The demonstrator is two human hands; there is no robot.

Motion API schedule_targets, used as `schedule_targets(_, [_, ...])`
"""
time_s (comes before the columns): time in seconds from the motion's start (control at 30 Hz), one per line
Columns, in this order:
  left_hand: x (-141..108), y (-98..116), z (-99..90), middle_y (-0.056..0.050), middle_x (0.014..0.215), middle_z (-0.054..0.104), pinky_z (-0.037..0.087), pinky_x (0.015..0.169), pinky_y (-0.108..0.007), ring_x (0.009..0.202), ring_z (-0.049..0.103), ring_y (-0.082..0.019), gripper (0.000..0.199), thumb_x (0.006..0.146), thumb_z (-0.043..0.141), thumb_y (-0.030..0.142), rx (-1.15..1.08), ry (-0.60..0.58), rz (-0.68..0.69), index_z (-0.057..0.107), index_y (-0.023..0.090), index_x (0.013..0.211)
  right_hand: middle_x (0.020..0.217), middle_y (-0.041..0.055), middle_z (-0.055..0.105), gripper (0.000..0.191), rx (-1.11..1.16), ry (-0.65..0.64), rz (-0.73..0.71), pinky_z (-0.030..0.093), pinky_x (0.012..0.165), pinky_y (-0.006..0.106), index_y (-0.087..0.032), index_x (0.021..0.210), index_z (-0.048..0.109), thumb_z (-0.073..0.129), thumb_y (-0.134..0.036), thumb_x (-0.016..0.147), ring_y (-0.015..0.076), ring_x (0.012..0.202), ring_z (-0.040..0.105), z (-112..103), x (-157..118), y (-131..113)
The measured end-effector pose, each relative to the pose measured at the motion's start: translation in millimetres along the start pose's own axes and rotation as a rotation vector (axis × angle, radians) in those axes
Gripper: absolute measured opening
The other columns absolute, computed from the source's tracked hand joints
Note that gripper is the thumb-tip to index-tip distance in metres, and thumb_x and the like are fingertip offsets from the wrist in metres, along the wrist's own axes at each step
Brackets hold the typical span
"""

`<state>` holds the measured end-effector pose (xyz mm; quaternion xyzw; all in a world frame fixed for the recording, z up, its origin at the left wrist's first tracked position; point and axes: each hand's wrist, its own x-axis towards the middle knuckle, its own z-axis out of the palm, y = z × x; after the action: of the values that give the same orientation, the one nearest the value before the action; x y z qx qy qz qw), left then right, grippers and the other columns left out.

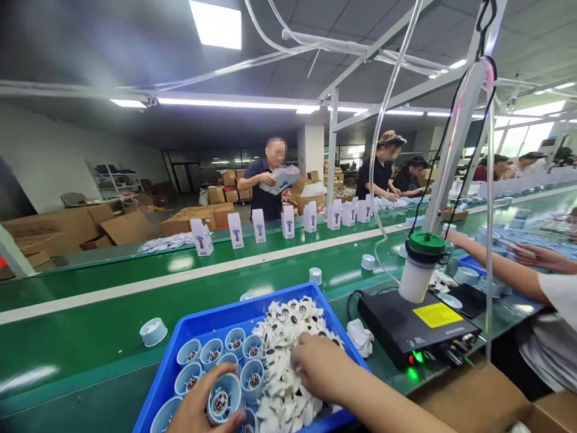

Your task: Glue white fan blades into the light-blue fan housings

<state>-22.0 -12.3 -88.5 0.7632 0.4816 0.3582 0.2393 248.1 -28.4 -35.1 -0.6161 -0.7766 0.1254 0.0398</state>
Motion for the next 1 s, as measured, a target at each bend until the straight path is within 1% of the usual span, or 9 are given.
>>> schedule_targets(0.07, [-3.6,9.3,-1.1,-0.009,0.118,0.072,0.05,0.101,-0.048,0.114,0.065,-0.035,0.045,0.069,0.072,0.043,-0.084,0.028,0.0,0.07,0.024,0.11,0.103,0.007,0.061,0.024,0.028,0.052,0.036,0.049,0.087,0.038,-0.016,0.101,0.07,0.06,-0.006,0.082,0.0208,0.095,0.059,3.1,5.2,-0.3])
schedule_targets(0.17, [-10.4,28.7,-1.9,-0.01,0.114,0.073,0.049,0.099,-0.05,0.111,0.065,-0.037,0.049,0.066,0.077,0.057,-0.306,-0.02,-0.033,0.07,0.025,0.103,0.094,0.0064,0.061,0.018,0.081,0.215,0.015,0.047,0.085,0.034,-0.012,0.095,0.067,0.054,-0.003,0.086,0.0175,0.09,0.057,4.4,7.3,-5.8])
schedule_targets(0.27, [-20.2,48.6,0.4,-0.012,0.13,0.065,0.045,0.103,-0.05,0.118,0.061,-0.039,0.067,0.054,0.081,0.072,-0.712,-0.148,-0.125,0.07,0.025,0.101,0.099,0.0071,0.061,0.019,0.14,0.435,-0.136,0.046,0.087,0.033,-0.015,0.099,0.064,0.051,-0.007,0.088,0.0178,0.095,0.056,5.0,-0.8,-22.7])
schedule_targets(0.33, [-26.7,58.4,1.3,-0.012,0.135,0.061,0.044,0.103,-0.048,0.118,0.06,-0.039,0.074,0.045,0.085,0.074,-0.963,-0.217,-0.221,0.071,0.025,0.099,0.104,0.0071,0.062,0.024,0.162,0.557,-0.275,0.045,0.089,0.034,-0.018,0.108,0.062,0.051,-0.011,0.088,0.0186,0.099,0.056,9.2,-8.9,-36.9])
schedule_targets(0.5, [-33.3,64.7,-1.6,-0.008,0.109,0.069,0.048,0.087,-0.037,0.103,0.064,-0.032,0.072,0.05,0.089,0.064,-1.261,-0.202,-0.395,0.067,0.027,0.107,0.114,0.0059,0.061,0.037,0.192,0.691,-0.516,0.044,0.087,0.035,-0.024,0.124,0.056,0.047,-0.013,0.09,0.02,0.102,0.056,24.9,-23.8,-53.9])
schedule_targets(0.67, [-31.2,59.9,4.2,-0.003,0.087,0.065,0.041,0.073,-0.027,0.079,0.058,-0.019,0.076,0.046,0.092,0.062,-1.152,-0.198,-0.388,0.066,0.023,0.105,0.105,0.0043,0.064,0.027,0.274,0.656,-0.432,0.045,0.082,0.034,-0.022,0.111,0.06,0.049,-0.012,0.088,0.0196,0.095,0.059,32.6,-23.0,-49.8])
schedule_targets(0.8, [-27.9,60.7,11.3,-0.002,0.09,0.066,0.039,0.075,-0.027,0.079,0.055,-0.017,0.077,0.051,0.087,0.068,-0.959,-0.31,-0.295,0.065,0.023,0.109,0.099,0.0065,0.065,0.027,0.331,0.6,-0.285,0.045,0.08,0.038,-0.019,0.106,0.064,0.054,-0.008,0.083,0.0244,0.091,0.06,35.2,-21.2,-49.1])
schedule_targets(0.93, [-22.8,68.5,12.4,-0.009,0.118,0.065,0.042,0.094,-0.039,0.102,0.06,-0.029,0.074,0.058,0.081,0.071,-0.808,-0.428,-0.164,0.064,0.024,0.114,0.099,0.0068,0.066,0.033,0.49,0.473,-0.184,0.047,0.079,0.036,-0.018,0.11,0.066,0.058,-0.011,0.079,0.0225,0.087,0.061,31.6,-23.4,-47.0])
schedule_targets(1.0, [-20.6,72.9,11.2,-0.013,0.134,0.058,0.032,0.11,-0.049,0.125,0.051,-0.037,0.073,0.06,0.08,0.072,-0.699,-0.441,-0.093,0.065,0.025,0.114,0.099,0.0058,0.067,0.031,0.607,0.41,-0.14,0.047,0.074,0.032,-0.019,0.11,0.067,0.06,-0.016,0.08,0.0185,0.081,0.061,28.9,-23.8,-44.0])
